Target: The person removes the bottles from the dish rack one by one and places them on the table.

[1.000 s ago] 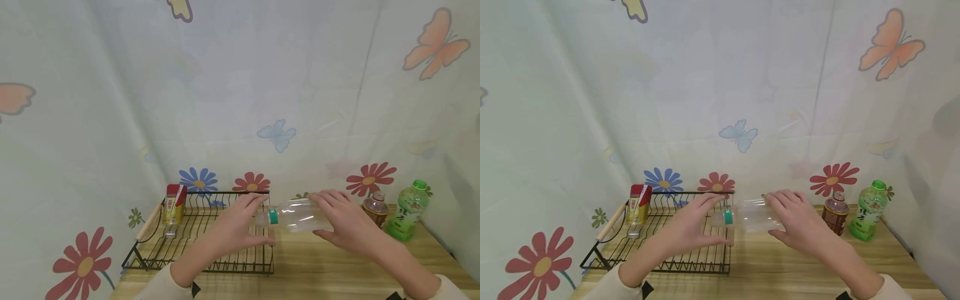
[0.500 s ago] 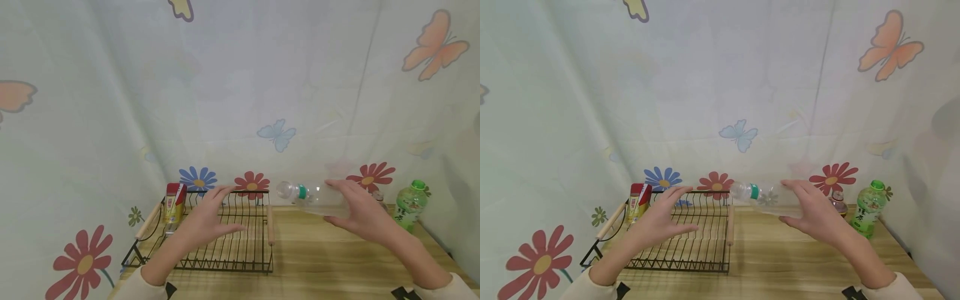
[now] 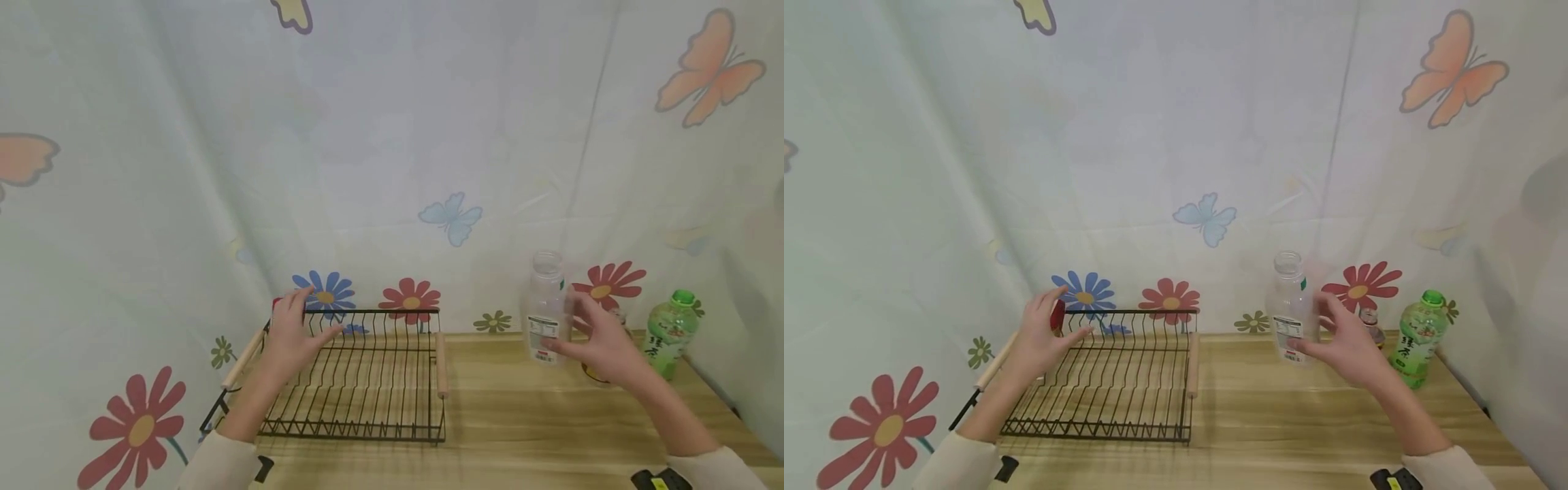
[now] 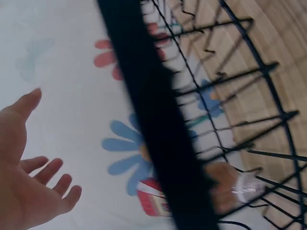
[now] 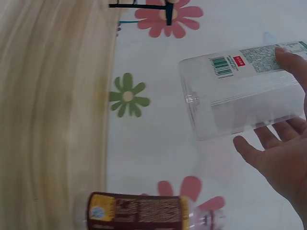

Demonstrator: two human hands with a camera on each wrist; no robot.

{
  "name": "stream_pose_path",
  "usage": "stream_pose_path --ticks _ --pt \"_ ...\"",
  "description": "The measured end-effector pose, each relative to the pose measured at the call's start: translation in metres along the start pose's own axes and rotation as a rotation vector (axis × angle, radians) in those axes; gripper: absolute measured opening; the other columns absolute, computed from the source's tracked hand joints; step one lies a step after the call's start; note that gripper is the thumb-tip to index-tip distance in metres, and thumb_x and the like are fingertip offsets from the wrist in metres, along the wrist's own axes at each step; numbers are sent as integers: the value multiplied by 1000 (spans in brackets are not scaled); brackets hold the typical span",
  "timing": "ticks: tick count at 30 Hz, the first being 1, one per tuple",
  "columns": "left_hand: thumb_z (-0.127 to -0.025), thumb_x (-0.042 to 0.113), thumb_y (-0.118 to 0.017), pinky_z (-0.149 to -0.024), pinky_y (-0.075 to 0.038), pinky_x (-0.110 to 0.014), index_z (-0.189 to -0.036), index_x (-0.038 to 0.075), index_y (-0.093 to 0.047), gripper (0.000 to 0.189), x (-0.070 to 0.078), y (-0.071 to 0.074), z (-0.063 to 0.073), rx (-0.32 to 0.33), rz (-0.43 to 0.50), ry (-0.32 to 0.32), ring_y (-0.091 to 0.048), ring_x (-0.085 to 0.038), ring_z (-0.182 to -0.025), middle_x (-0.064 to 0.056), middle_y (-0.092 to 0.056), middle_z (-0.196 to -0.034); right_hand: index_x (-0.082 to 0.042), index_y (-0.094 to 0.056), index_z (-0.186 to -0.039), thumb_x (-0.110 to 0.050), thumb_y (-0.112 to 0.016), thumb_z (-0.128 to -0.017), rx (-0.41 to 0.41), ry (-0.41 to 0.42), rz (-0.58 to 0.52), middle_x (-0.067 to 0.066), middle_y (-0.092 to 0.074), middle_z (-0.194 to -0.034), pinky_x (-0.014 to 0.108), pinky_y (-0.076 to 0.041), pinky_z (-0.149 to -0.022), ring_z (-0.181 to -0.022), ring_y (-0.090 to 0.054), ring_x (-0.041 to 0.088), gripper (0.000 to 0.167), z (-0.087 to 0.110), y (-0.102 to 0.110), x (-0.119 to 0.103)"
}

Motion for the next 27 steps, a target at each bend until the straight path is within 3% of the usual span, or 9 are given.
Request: stream_pose_path --ticks 4,8,12,15,18,22,27 --pt "-91 45 -85 -105 -47 -63 -157 4 -42 89 -34 4 1 98 4 110 -42 -43 -137 -21 -45 -153 -5 -41 -155 -19 -86 -92 22 -31 -28 23 -55 -147 73 -43 -104 -137 -51 53 78 3 -3 24" --pt "-91 43 -85 -108 -44 -64 -158 2 -40 90 -60 8 10 177 -1 226 -39 -45 -140 -24 -42 -155 -8 -35 -160 -26 -82 -96 27 -95 -38 25 -53 -150 68 -51 -99 -133 -53 55 81 5 -7 49" --pt "-91 42 -85 -115 -36 -66 -162 2 -33 96 -78 8 16 196 -9 312 -29 -46 -148 -24 -35 -160 -8 -32 -162 -29 -80 -98 30 -132 -53 25 -53 -151 35 -59 -94 -133 -55 51 83 6 -11 69" --pt "-92 42 -83 -117 -33 -67 -165 2 -27 100 -87 3 18 166 -8 364 -26 -46 -150 -26 -31 -161 -6 -34 -160 -30 -80 -98 37 -152 -44 25 -55 -148 22 -55 -91 -133 -55 47 81 8 -12 80" --pt "-93 43 -83 -115 -35 -69 -167 3 -23 103 -96 -3 18 127 -4 410 -26 -48 -149 -29 -29 -161 -4 -34 -160 -33 -80 -98 41 -171 -26 26 -56 -147 37 -58 -97 -133 -55 47 82 9 -13 90" --pt "-93 48 -81 -113 -37 -70 -168 3 -17 108 -107 -13 20 58 -4 460 -29 -51 -147 -32 -26 -161 -4 -31 -162 -36 -80 -97 37 -202 -32 28 -52 -150 59 -46 -106 -138 -51 49 88 11 -15 102" --pt "-95 45 -79 -106 -43 -68 -165 -5 -19 105 -116 -23 25 19 12 473 -37 -52 -138 -36 -31 -156 -4 -27 -164 -39 -82 -95 22 -255 -41 31 -46 -154 64 -40 -111 -142 -44 53 95 15 -20 113"
Point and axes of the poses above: each hand's wrist, its own z-axis away from the middle knuckle, its own y-axis out of the back of the hand, x = y × z, the point moved 7 cm from there along -z, towards the middle knuckle
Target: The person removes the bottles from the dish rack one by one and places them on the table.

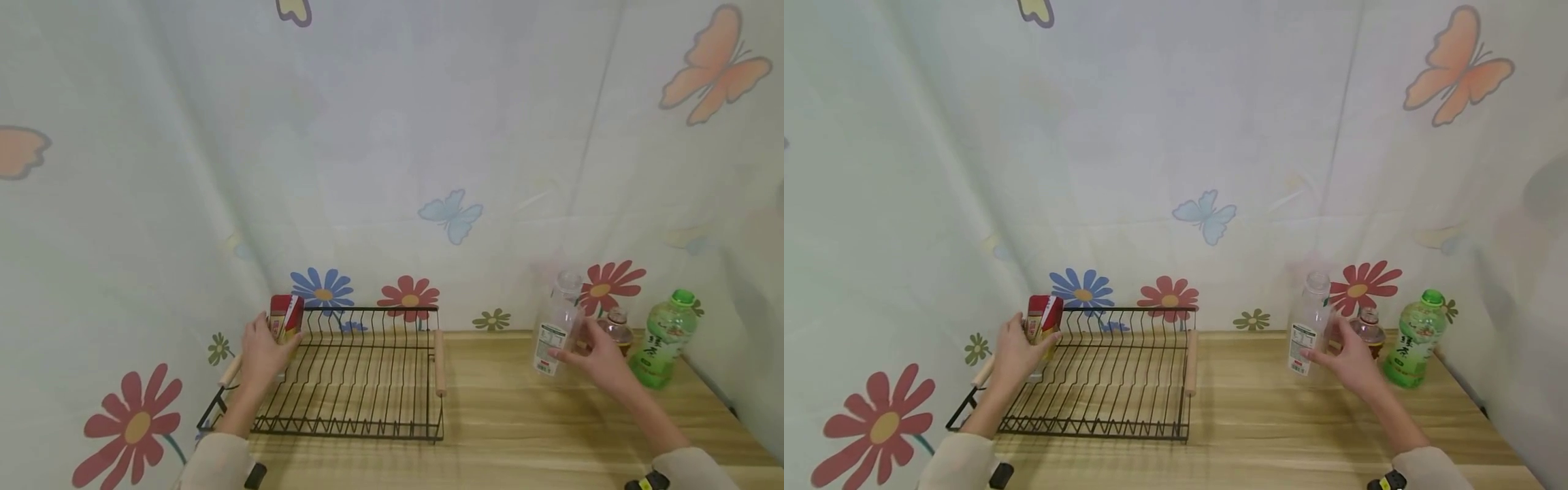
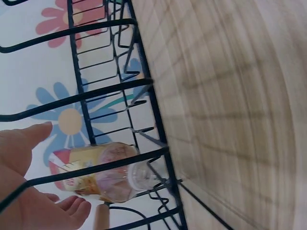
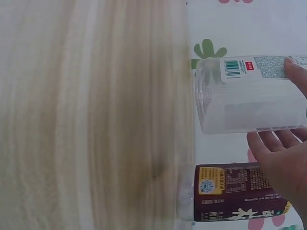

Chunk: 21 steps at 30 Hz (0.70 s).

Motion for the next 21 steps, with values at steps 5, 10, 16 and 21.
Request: stream_pose_path --ticks 5,10,16,21 --pt "-95 42 -79 -104 -45 -68 -162 -9 -22 102 -7 -3 2 -6 6 13 -39 -52 -134 -37 -33 -153 -2 -26 -164 -35 -82 -96 -6 7 -1 32 -45 -154 66 -41 -110 -142 -44 55 94 1 -6 4" --pt "-95 43 -77 -109 -40 -70 -161 -10 -21 102 -10 -3 -2 -29 -23 26 -35 -54 -139 -38 -30 -154 -1 -26 -163 -34 -82 -95 -10 -7 -5 34 -45 -154 65 -42 -110 -141 -44 55 94 3 -10 11" --pt "-96 40 -76 -109 -39 -72 -160 -14 -18 102 -12 -2 -6 -70 -45 22 -32 -58 -138 -42 -27 -152 2 -27 -160 -36 -82 -95 -27 -41 -21 36 -41 -156 65 -41 -111 -144 -39 57 94 3 -16 18" --pt "-96 35 -76 -108 -40 -70 -159 -15 -20 97 -11 -4 -7 -58 -52 17 -34 -56 -137 -42 -28 -152 2 -27 -160 -34 -81 -97 -19 -38 -7 36 -42 -155 65 -41 -111 -143 -40 56 91 1 -15 21"
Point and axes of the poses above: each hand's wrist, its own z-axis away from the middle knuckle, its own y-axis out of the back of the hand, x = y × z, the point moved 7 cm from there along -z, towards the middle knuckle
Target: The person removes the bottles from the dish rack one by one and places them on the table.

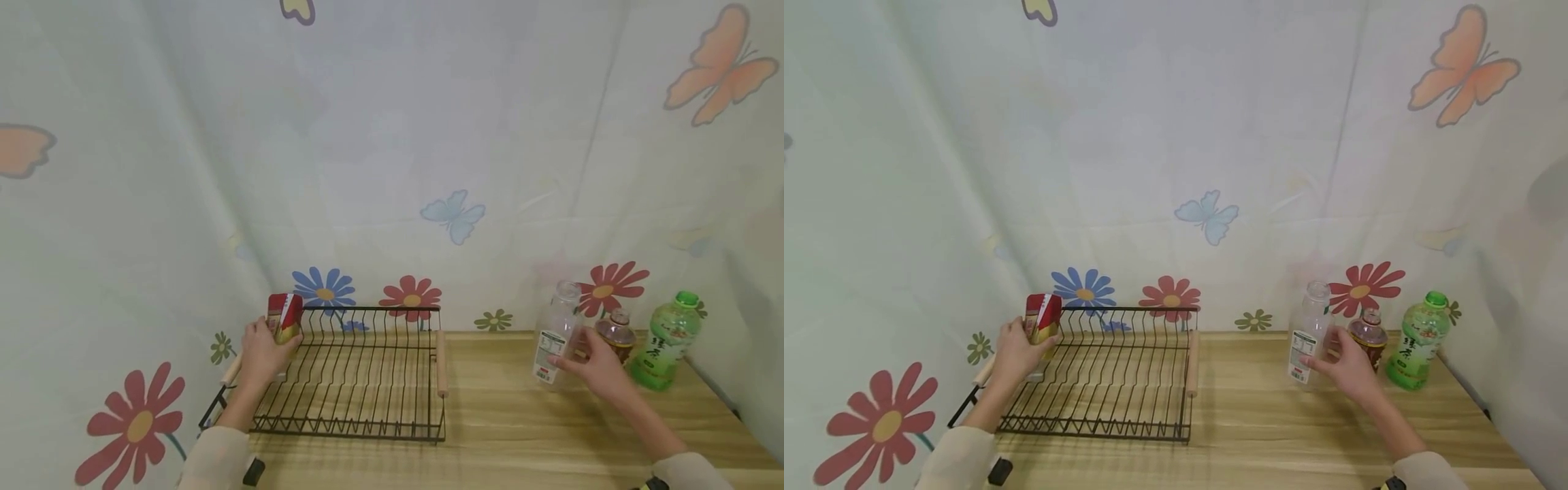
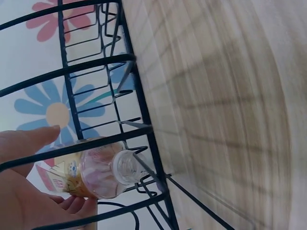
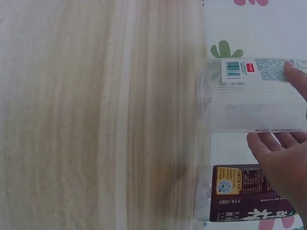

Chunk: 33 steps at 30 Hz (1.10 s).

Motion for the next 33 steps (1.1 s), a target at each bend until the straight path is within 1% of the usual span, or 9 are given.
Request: stream_pose_path --ticks 2,4,10,15,21,29,33 --pt "-96 33 -77 -107 -42 -70 -158 -15 -22 96 0 -2 1 14 -11 -6 -36 -55 -136 -41 -30 -151 2 -27 -160 -35 -80 -97 -2 -6 8 36 -42 -155 65 -42 -111 -143 -41 56 90 0 0 0" --pt "-96 32 -78 -103 -45 -69 -157 -14 -24 94 0 -4 2 18 -29 -5 -38 -55 -133 -39 -32 -149 2 -27 -160 -38 -80 -97 -5 -13 9 36 -42 -155 65 -42 -111 -143 -41 57 92 1 0 -1" --pt "-97 33 -78 -93 -51 -68 -157 -11 -27 90 -2 -10 6 -17 -75 22 -42 -52 -131 -36 -32 -149 3 -30 -158 -43 -80 -96 -10 -10 36 36 -42 -155 63 -42 -110 -144 -40 56 92 1 -1 -3" --pt "-98 32 -76 -90 -50 -68 -159 -9 -26 89 -4 -12 4 -17 -71 7 -43 -52 -131 -36 -32 -150 4 -30 -158 -40 -80 -96 -2 0 45 36 -44 -154 63 -43 -109 -143 -42 56 90 2 -2 -5" --pt "-98 31 -76 -91 -50 -68 -161 -7 -26 89 -7 -12 5 -14 -52 -1 -46 -53 -129 -36 -35 -149 4 -28 -159 -37 -79 -97 -14 -5 41 37 -43 -154 63 -42 -110 -143 -42 57 90 2 -3 -4" --pt "-97 33 -76 -88 -51 -66 -162 -4 -25 90 -10 -14 4 -7 -38 11 -51 -51 -124 -35 -37 -147 5 -27 -159 -41 -81 -95 -21 -21 54 39 -38 -156 68 -38 -112 -144 -37 60 95 1 -3 -1" --pt "-98 33 -76 -89 -51 -66 -161 -6 -25 90 -8 -14 4 -11 -43 16 -51 -52 -124 -35 -37 -148 5 -27 -159 -44 -81 -95 -29 -34 57 40 -37 -157 69 -37 -113 -145 -37 60 97 0 -1 -1"
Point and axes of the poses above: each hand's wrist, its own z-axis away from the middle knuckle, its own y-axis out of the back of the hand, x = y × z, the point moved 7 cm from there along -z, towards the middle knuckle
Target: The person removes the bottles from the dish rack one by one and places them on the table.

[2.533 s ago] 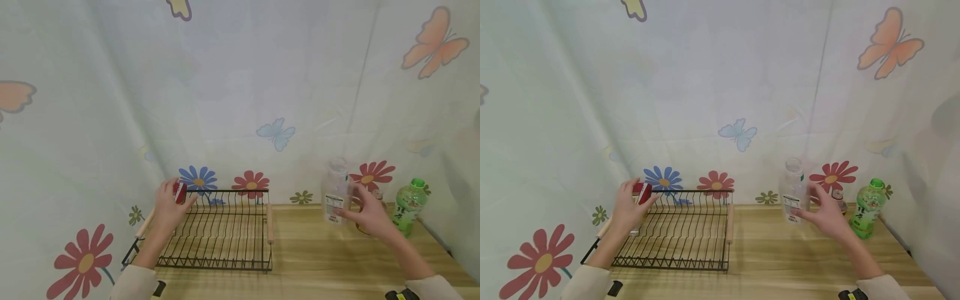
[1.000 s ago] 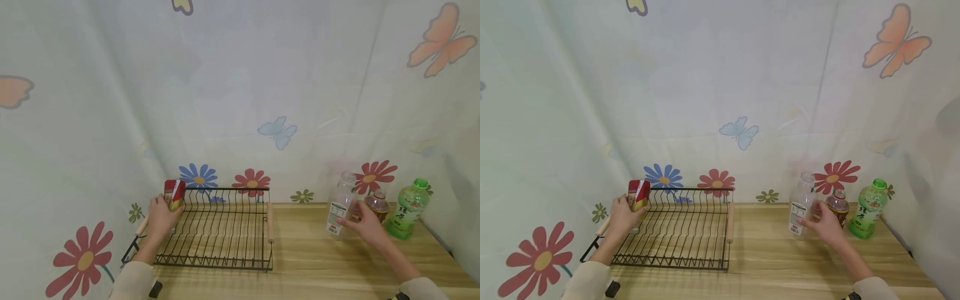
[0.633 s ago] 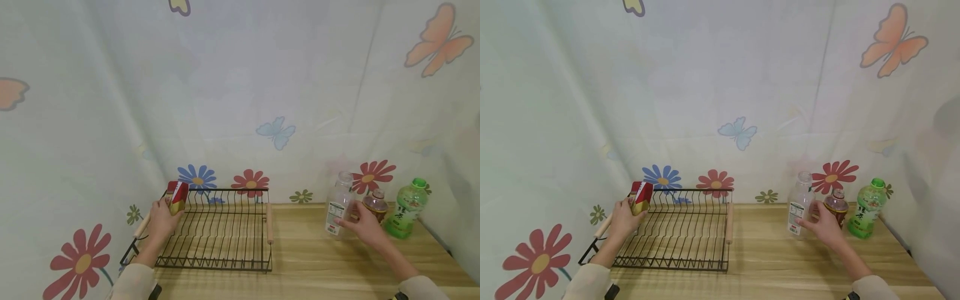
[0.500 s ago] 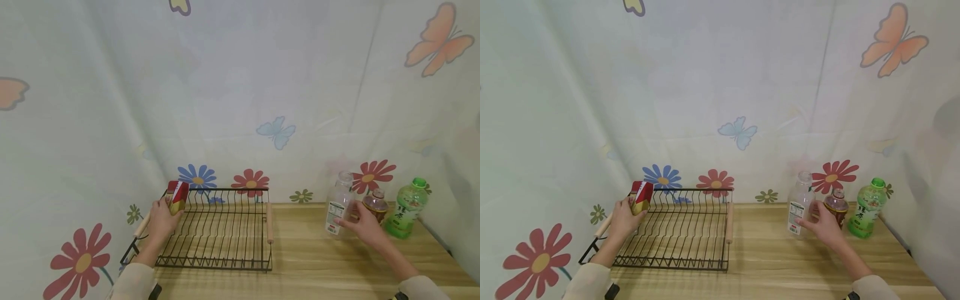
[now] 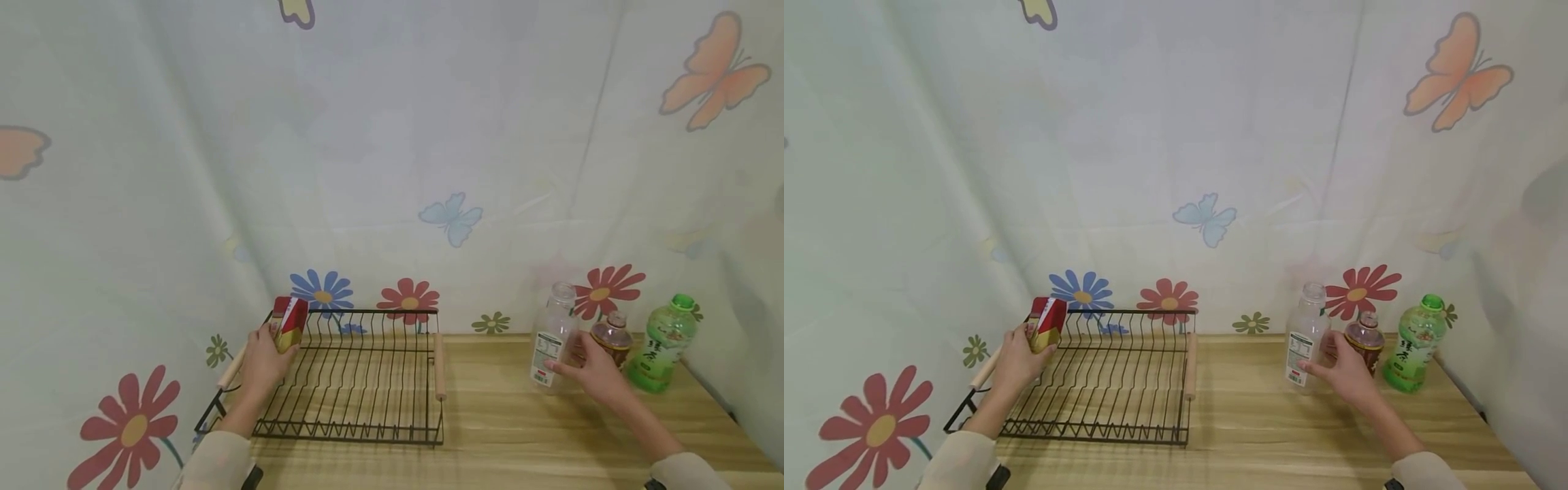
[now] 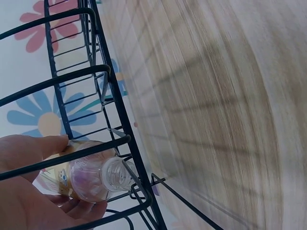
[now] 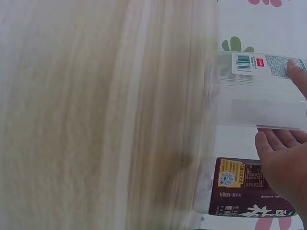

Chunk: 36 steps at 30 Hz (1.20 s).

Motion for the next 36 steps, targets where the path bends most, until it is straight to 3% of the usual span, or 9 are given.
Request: stream_pose_path --ticks 11,24,31,36 --pt "-98 32 -75 -91 -52 -62 -158 -10 -28 87 3 0 4 -7 -26 17 -52 -50 -123 -35 -37 -147 4 -28 -159 -49 -80 -94 -32 -11 0 38 -40 -156 68 -37 -114 -145 -39 57 99 -3 2 4" --pt "-97 29 -78 -95 -50 -65 -161 -7 -26 90 1 1 5 2 -7 4 -51 -52 -128 -34 -37 -151 8 -29 -157 -46 -79 -95 -50 -9 25 40 -40 -154 67 -39 -112 -143 -39 60 97 -2 2 -2" --pt "-97 31 -78 -97 -50 -65 -162 -5 -26 90 1 1 4 5 0 -5 -51 -50 -129 -33 -39 -153 9 -23 -158 -47 -79 -95 -54 -9 74 44 -35 -155 71 -39 -110 -141 -38 63 102 1 5 -6" --pt "-98 32 -77 -92 -52 -61 -163 -2 -27 89 4 6 4 28 29 -44 -55 -47 -124 -30 -43 -150 7 -16 -163 -49 -80 -94 -25 35 127 44 -38 -153 73 -41 -106 -139 -41 63 109 5 10 -19"
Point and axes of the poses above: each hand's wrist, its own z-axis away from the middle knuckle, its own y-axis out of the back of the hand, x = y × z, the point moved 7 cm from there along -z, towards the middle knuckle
